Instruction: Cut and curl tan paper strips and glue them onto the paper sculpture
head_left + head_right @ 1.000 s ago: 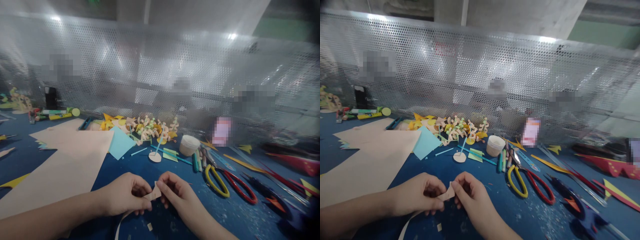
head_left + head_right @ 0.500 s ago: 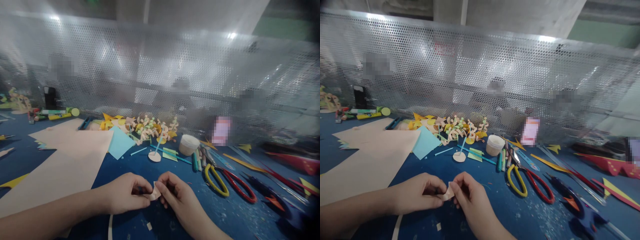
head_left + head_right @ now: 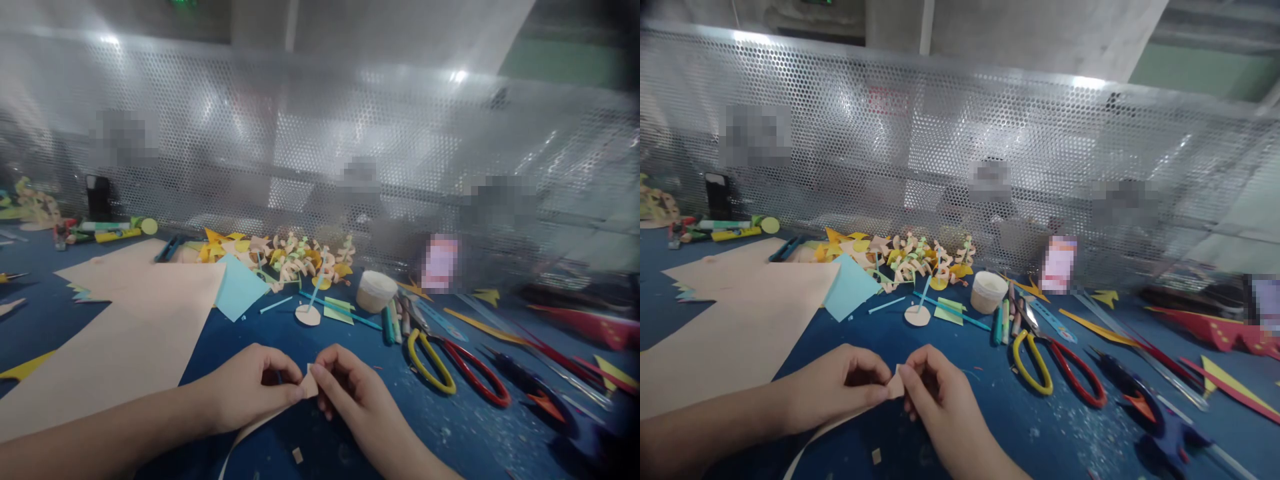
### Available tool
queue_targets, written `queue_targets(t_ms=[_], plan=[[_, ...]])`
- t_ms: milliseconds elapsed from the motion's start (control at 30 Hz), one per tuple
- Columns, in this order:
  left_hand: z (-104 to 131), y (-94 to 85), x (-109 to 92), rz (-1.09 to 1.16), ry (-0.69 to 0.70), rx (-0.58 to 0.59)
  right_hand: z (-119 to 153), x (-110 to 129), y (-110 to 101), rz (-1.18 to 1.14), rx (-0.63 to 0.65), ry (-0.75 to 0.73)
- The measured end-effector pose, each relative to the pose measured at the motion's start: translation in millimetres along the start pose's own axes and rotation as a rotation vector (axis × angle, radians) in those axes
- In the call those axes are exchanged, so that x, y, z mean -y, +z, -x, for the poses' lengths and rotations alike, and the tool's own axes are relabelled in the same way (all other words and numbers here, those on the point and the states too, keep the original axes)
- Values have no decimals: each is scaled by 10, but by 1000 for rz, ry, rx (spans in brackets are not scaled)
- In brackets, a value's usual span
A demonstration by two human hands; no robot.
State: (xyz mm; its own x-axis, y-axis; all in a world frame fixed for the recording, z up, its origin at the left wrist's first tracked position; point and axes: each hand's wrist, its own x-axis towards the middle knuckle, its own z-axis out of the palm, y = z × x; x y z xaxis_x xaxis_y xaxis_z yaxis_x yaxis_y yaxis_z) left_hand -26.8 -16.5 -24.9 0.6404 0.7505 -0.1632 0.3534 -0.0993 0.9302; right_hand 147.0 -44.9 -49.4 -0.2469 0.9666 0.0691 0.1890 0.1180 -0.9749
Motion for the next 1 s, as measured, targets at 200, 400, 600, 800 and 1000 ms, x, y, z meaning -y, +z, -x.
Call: queue_targets(t_ms=[200, 400, 600, 800, 1000], plan=[[-11, -13, -9, -8, 9, 42, -3, -14, -3, -7, 18, 8], [-10, -26, 11, -5, 42, 71, 10, 7, -3, 33, 9, 2], [-7, -22, 25, 13, 45, 94, 10, 16, -1, 64, 15, -11], [-5, -36, -25, 60, 18, 120, 16, 15, -6, 51, 7, -8], [17, -5, -74, 33, -27, 89, 18, 23, 8, 33, 26, -18]])
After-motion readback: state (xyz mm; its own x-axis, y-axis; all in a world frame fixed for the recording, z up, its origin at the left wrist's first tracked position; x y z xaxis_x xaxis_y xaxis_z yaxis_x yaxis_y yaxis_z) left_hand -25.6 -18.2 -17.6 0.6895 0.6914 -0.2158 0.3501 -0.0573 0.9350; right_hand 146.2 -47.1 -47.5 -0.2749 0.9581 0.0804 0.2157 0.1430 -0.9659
